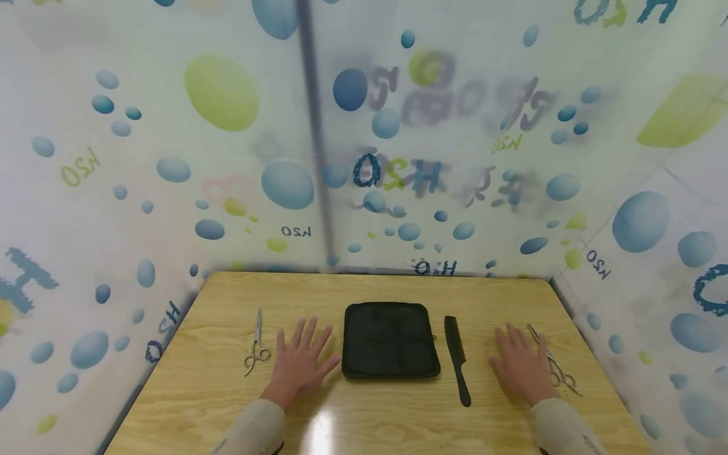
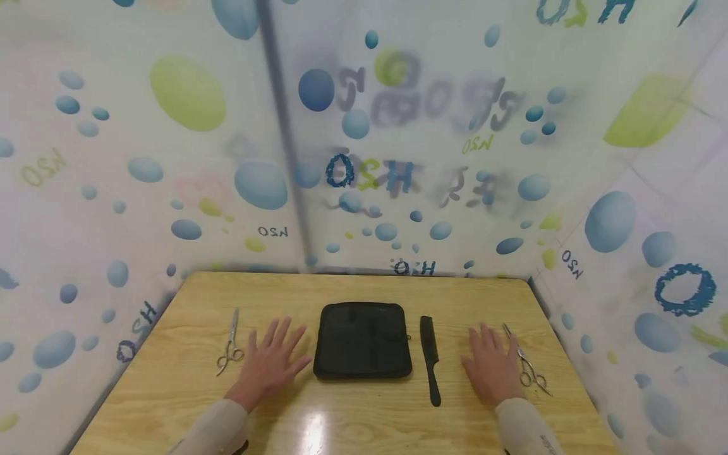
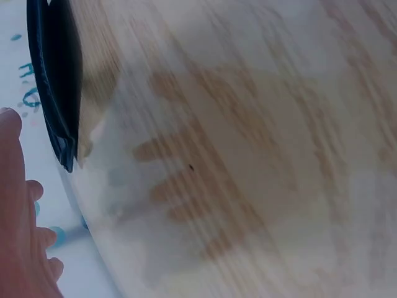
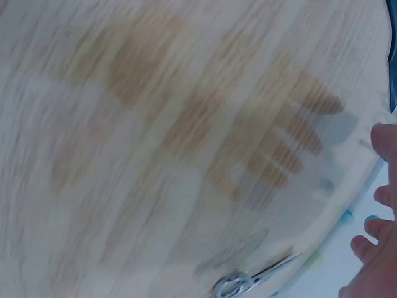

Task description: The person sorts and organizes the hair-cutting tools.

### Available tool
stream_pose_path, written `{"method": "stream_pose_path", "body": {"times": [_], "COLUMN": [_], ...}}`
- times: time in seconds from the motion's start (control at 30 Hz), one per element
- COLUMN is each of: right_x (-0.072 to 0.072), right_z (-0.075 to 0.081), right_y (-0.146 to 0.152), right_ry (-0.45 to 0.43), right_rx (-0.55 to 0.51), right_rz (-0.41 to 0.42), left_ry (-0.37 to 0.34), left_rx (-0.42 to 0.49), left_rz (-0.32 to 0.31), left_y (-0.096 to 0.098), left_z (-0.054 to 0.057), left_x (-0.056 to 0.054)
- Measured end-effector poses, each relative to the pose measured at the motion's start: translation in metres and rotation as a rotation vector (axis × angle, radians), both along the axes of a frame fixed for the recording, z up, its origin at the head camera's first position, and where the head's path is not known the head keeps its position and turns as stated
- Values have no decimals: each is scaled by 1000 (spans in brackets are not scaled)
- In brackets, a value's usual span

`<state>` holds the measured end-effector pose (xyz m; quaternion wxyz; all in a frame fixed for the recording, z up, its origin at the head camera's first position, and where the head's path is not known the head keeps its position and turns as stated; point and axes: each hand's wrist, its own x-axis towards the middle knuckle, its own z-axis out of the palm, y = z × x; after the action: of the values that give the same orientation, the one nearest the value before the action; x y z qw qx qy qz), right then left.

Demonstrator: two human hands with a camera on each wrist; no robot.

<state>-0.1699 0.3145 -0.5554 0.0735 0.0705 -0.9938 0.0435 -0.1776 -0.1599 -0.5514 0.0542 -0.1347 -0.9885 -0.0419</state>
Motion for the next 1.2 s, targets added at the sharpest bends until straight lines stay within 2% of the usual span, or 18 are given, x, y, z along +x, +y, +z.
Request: {"method": "stream_pose_path", "body": {"times": [0.2, 0.47, 0.7, 0.93, 1.03, 1.2], "right_x": [1, 2, 6, 7, 6, 7], "right_z": [-2, -1, 15, 17, 15, 13], "right_y": [16, 46, 56, 62, 63, 64], "right_ry": [36, 9, -113, -296, -331, -338], "right_rx": [8, 27, 13, 31, 45, 47], "right_rz": [-30, -141, -254, -338, -358, -363], "left_ry": [-7, -40, -46, -82, -87, -74], "left_rx": [3, 45, 41, 32, 30, 23], "left_rz": [-30, -71, -97, -113, -117, -124], "left_y": [8, 21, 29, 37, 37, 36], "left_z": [3, 7, 10, 12, 11, 8], "left_x": [-1, -4, -2, -2, -1, 1]}}
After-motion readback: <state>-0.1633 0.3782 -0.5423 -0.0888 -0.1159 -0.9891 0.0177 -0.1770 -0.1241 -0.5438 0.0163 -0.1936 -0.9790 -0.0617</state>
